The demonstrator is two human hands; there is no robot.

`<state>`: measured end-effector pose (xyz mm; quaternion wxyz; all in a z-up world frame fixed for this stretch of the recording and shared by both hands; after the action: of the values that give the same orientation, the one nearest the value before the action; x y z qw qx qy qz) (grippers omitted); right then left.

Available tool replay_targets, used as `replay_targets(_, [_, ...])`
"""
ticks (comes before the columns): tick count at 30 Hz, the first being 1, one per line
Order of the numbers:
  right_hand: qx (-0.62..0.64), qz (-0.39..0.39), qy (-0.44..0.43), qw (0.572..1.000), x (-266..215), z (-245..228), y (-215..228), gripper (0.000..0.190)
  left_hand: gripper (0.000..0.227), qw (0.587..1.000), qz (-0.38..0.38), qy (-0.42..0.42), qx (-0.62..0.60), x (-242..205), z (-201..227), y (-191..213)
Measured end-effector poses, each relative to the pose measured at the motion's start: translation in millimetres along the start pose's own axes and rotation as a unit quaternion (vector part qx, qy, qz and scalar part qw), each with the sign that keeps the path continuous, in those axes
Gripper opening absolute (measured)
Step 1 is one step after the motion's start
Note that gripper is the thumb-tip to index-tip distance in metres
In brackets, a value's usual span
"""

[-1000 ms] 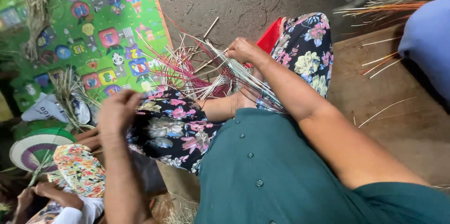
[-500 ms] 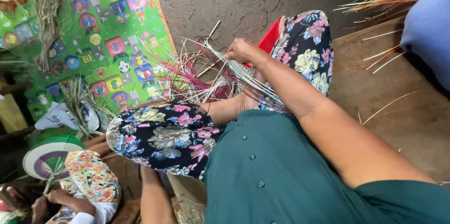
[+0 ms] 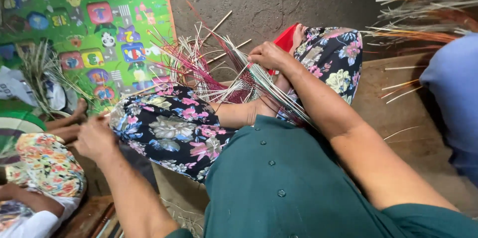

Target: Weaving natural fiber strands together to form a structured mat or basket.

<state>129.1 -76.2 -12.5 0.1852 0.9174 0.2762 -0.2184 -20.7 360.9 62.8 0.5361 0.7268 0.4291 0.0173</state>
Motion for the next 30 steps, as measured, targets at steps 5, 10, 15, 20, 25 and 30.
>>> replay_targets(5, [-0.017, -0.028, -0.036, 0.999, -4.5, -0.7, 0.8, 0.025, 0.026, 0.824, 0.524, -0.153, 0.154, -13.8, 110.7, 5.3])
replay_targets(10, [-0.021, -0.020, -0.030, 0.999, 3.6, 21.4, -3.6, 0.025, 0.030, 0.809, 0.228, -0.457, -0.290, -97.0, 251.2, 62.6])
replay_targets(15, [-0.020, -0.001, -0.038, 0.999, 3.7, 21.5, -2.9, 0.021, 0.006, 0.795, 0.340, -0.483, -0.140, -107.4, 314.2, 44.4])
replay_targets(20, [-0.007, -0.002, -0.037, 0.999, 7.6, 27.0, -3.6, 0.021, 0.013, 0.783, 0.354, -0.499, -0.115, -104.9, 312.4, 44.4])
replay_targets(25, [0.001, -0.001, -0.039, 0.999, 7.7, 27.9, -4.0, 0.021, 0.012, 0.780, 0.378, -0.491, -0.091, -101.2, 313.9, 29.8])
replay_targets(30, [0.007, -0.006, -0.035, 0.999, 6.8, 26.8, -4.5, 0.022, 0.011, 0.777, 0.385, -0.493, -0.073, -102.9, 311.7, 30.3])
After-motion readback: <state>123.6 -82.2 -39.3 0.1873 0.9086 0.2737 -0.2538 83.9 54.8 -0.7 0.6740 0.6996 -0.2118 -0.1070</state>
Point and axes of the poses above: each hand's wrist, its own x-axis towards the middle knuckle, its own y-axis out of the back of the hand, z = x × y, the point moved 8 cm from there along x, towards the middle knuckle, and after that the axes turned 14 degrees about x, right-handed, at the moved point
